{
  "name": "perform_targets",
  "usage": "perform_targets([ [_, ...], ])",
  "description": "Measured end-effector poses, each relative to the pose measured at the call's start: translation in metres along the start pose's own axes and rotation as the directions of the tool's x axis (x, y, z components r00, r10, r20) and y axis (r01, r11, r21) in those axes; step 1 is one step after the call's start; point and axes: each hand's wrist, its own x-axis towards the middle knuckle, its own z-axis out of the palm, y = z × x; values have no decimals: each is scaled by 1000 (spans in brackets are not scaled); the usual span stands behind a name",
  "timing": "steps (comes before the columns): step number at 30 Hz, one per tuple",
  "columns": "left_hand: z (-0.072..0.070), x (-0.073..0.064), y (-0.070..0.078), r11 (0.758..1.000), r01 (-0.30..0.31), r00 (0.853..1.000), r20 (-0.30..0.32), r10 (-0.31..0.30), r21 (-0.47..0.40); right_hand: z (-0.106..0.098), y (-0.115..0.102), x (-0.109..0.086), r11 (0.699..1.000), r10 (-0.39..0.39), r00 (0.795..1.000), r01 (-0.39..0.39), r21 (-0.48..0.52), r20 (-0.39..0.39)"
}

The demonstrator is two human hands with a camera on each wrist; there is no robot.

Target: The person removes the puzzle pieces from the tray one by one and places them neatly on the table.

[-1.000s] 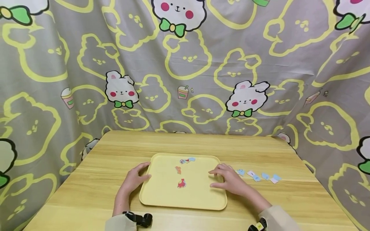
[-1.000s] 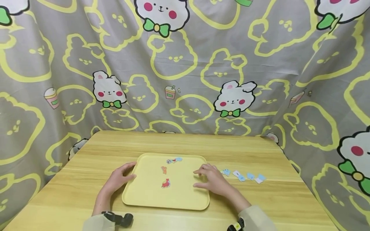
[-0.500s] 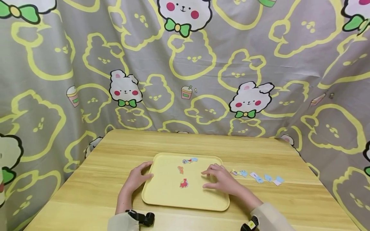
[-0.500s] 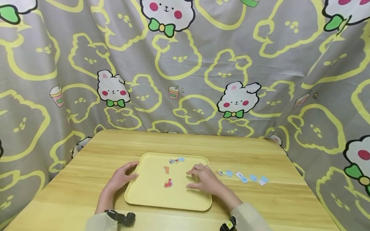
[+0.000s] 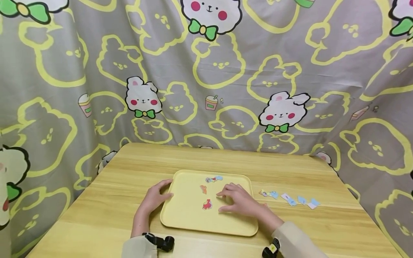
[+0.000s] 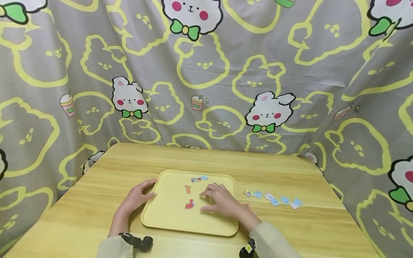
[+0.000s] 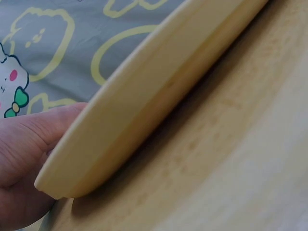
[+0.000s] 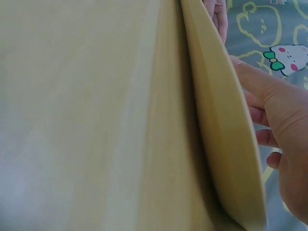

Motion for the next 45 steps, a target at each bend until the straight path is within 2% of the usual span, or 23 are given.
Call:
perform_targets([
  [8, 0, 2, 1, 1000, -6, 1000, -5, 6, -2, 5, -4, 9, 998, -45, 999, 45, -31, 9],
  [27, 0, 3, 0, 1000, 2, 1000, -4, -2, -20, 15, -11, 24, 992, -83, 995, 87, -93, 54],
  [35, 0, 4, 0, 1000, 1, 1000, -7, -1, -21, 17, -13, 27, 982, -136, 990, 138, -128, 27],
  [41, 1, 3, 0, 1000, -1, 1000, -7, 1, -20, 19, -12, 29, 964, -211, 977, 202, -173, -30],
  [45, 1, 4, -1, 1000, -3, 1000, -7, 3, -11, 19, -14, 30, 956, -229, 973, 218, -195, -37],
])
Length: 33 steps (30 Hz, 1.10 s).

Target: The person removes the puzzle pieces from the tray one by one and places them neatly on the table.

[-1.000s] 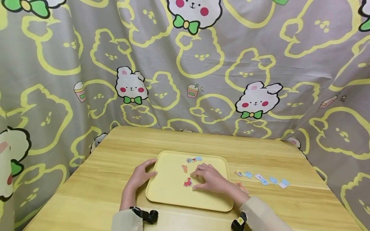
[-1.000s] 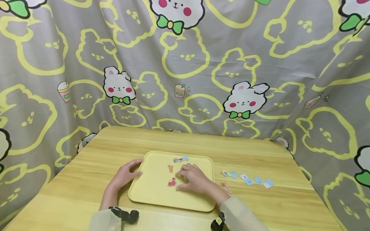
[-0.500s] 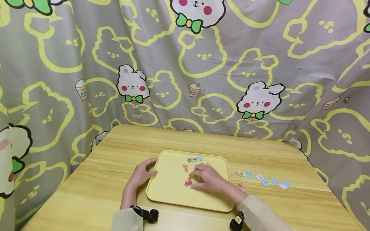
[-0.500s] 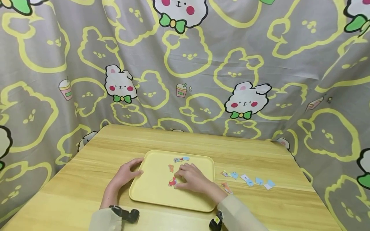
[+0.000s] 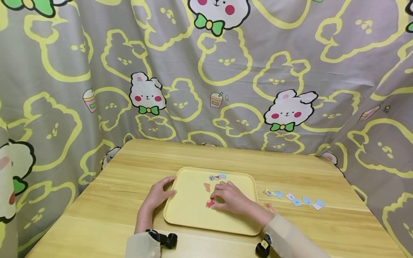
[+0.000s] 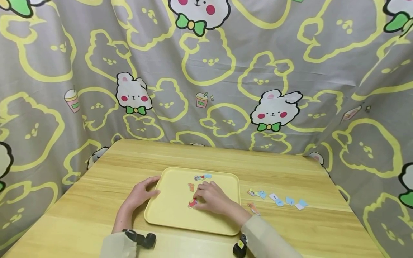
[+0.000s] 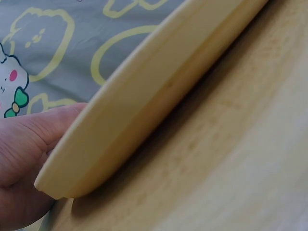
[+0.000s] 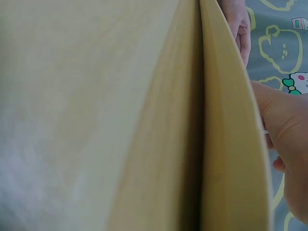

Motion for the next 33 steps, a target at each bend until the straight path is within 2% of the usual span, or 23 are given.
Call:
perform_targets([
  [10, -2, 1, 0, 1000, 1, 1000, 5, -1, -2, -4, -3, 3, 1000, -11, 1000, 11, -5, -3],
  [17, 0, -1, 0, 1000, 8, 1000, 7, -8, 4, -3, 0, 0, 1000, -30, 998, 30, 3, -59],
  [21, 0, -3, 0, 1000, 3, 1000, 3, -3, 5, -2, 1, -2, 998, 10, 995, -3, 66, -98],
  [28, 1, -4, -1, 1000, 0, 1000, 1, 0, 1, -3, 2, -5, 983, 87, 989, -66, 174, -116],
  [33, 2, -4, 1, 1000, -4, 1000, -3, 4, 6, -4, 4, -8, 954, 131, 983, -89, 285, -132],
])
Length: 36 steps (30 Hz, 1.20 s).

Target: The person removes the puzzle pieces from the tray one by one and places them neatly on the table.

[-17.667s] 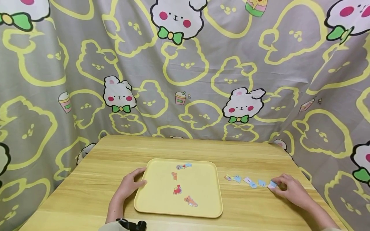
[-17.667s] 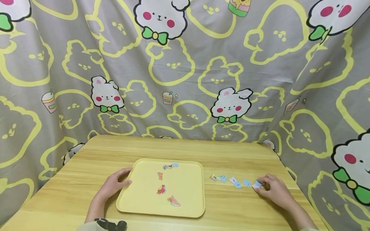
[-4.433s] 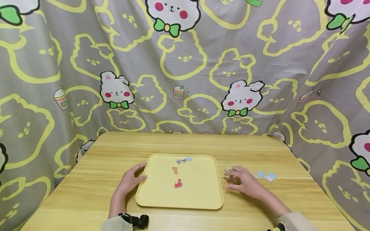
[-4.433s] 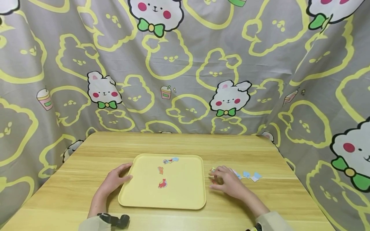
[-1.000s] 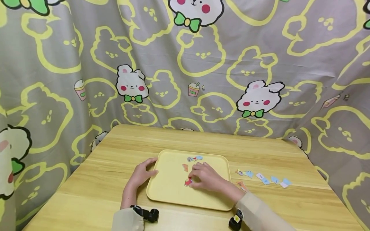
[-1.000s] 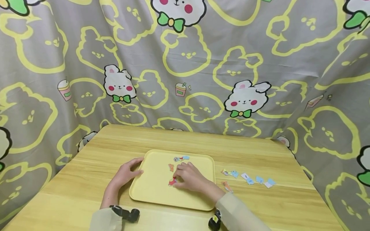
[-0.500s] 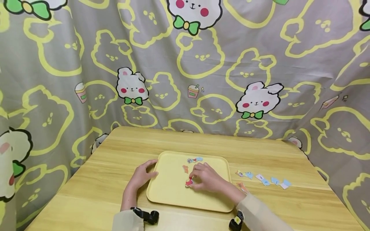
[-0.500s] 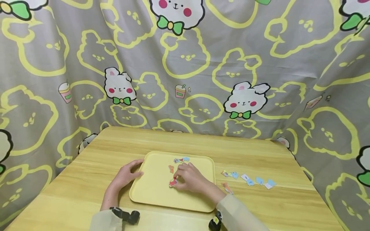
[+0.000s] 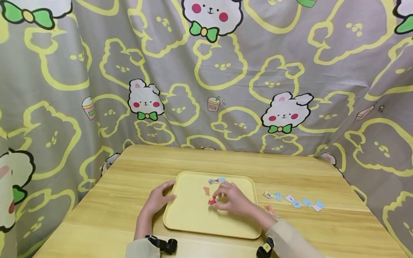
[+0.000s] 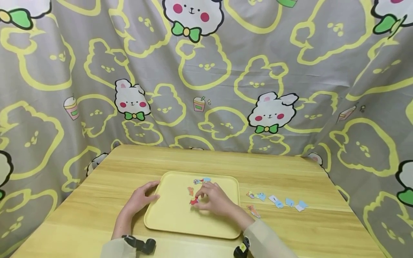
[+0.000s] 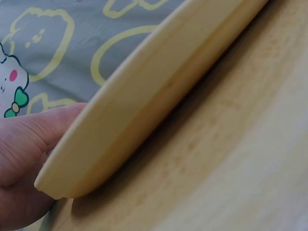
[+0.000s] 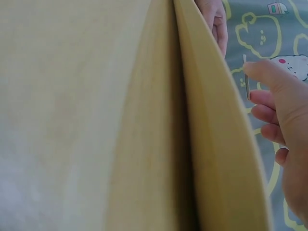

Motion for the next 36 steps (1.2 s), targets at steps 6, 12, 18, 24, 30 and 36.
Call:
perform_targets([
  [6, 1, 0, 1, 1000, -1, 1000, -4, 1, 2, -3, 0, -4, 995, 64, 998, -63, 83, -2],
  [12, 2, 0, 1, 1000, -4, 1000, -4, 4, 4, -4, 0, -5, 994, 81, 997, -81, 76, 7],
  [18, 2, 0, 2, 1000, -9, 1000, -3, 9, 7, -6, 1, -7, 993, 100, 995, -99, 60, -6],
  [24, 1, 1, 3, 1000, -9, 1000, -4, 9, 6, -7, 3, -10, 996, 80, 996, -77, 51, -43],
  [30, 1, 1, 2, 1000, -10, 1000, -7, 10, 20, -10, 5, -13, 998, 49, 996, -46, 42, -73],
  [36, 0, 1, 1, 1000, -10, 1000, -4, 10, 13, -11, 10, -19, 998, 62, 995, -60, 30, -75],
])
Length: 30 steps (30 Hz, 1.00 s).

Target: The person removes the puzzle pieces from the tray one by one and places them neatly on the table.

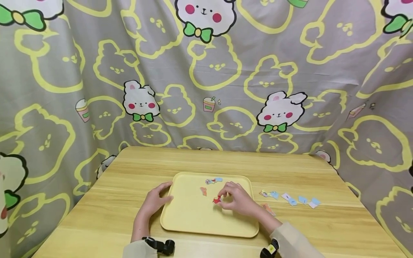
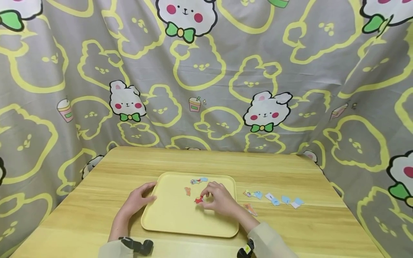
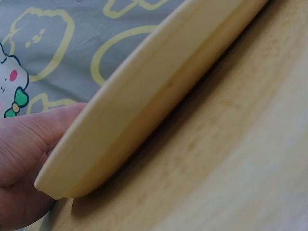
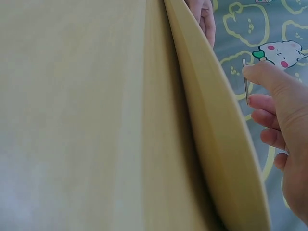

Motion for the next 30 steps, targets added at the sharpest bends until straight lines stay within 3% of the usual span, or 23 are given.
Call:
perform_targets([
  [10, -2, 0, 0, 1000, 5, 1000, 12, -5, -2, -7, 3, -6, 999, 50, 999, -50, -11, 20],
  [30, -1, -2, 2, 1000, 0, 1000, 20, -1, 9, -26, 13, -29, 997, 78, 994, -78, -5, -71],
])
